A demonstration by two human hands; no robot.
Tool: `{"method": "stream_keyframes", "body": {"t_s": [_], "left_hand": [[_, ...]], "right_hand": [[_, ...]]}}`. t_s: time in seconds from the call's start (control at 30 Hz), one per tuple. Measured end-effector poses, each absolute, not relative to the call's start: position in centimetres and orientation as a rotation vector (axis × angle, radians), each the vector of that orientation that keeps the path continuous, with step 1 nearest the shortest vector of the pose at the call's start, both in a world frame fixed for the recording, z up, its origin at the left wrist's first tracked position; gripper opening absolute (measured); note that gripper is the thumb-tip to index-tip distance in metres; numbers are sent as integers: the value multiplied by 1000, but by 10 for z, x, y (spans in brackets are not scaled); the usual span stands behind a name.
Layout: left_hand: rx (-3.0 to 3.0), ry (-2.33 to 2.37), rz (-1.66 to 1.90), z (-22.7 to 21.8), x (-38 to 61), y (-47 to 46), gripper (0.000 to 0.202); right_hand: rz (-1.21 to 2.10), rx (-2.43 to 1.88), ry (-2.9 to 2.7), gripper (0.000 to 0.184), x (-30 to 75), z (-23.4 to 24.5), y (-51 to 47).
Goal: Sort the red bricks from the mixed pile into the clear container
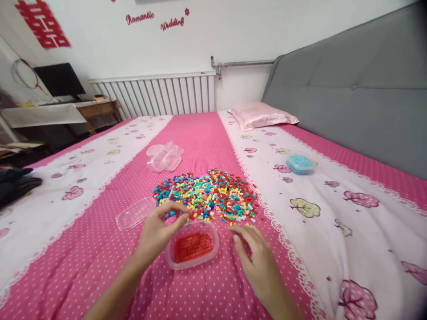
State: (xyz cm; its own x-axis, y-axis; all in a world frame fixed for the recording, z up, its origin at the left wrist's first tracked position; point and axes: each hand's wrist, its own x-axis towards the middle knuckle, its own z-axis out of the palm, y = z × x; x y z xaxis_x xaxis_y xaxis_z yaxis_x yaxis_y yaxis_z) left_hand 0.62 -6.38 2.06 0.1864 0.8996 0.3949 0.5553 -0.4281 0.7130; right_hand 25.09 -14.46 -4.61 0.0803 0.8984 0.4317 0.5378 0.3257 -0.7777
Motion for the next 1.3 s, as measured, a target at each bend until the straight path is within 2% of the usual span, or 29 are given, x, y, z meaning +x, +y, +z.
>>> {"method": "stream_keyframes", "body": {"t_s": [0.13, 0.2, 0.37, 0.57, 0.97, 1.07, 1.3], "left_hand": [[2018, 1266, 1226, 20, 14, -102, 9], [1968, 1246, 1298, 17, 19, -111, 6], [1806, 1233, 1487, 11, 28, -119, 5], [1753, 1219, 1530, 3, 28, -124, 5], [2068, 1288, 1231, 1, 11, -116, 15], [2029, 1336, 1236, -3, 9, -111, 14], [1968, 1399, 1237, -14, 10, -112, 8]], "right_hand": [[471, -1204, -1595, 18, 232, -30, -142], [448, -1167, -1619, 20, 217, -18, -140], [459, -1117, -1648, 10, 190, 2, -138], [511, -1148, -1679, 18, 191, 7, -137], [351, -1388, -2030, 13, 184, 20, -127], [312, -1443, -2036, 20, 182, 17, -127], [73, -1665, -2147, 51, 180, 1, -139]]}}
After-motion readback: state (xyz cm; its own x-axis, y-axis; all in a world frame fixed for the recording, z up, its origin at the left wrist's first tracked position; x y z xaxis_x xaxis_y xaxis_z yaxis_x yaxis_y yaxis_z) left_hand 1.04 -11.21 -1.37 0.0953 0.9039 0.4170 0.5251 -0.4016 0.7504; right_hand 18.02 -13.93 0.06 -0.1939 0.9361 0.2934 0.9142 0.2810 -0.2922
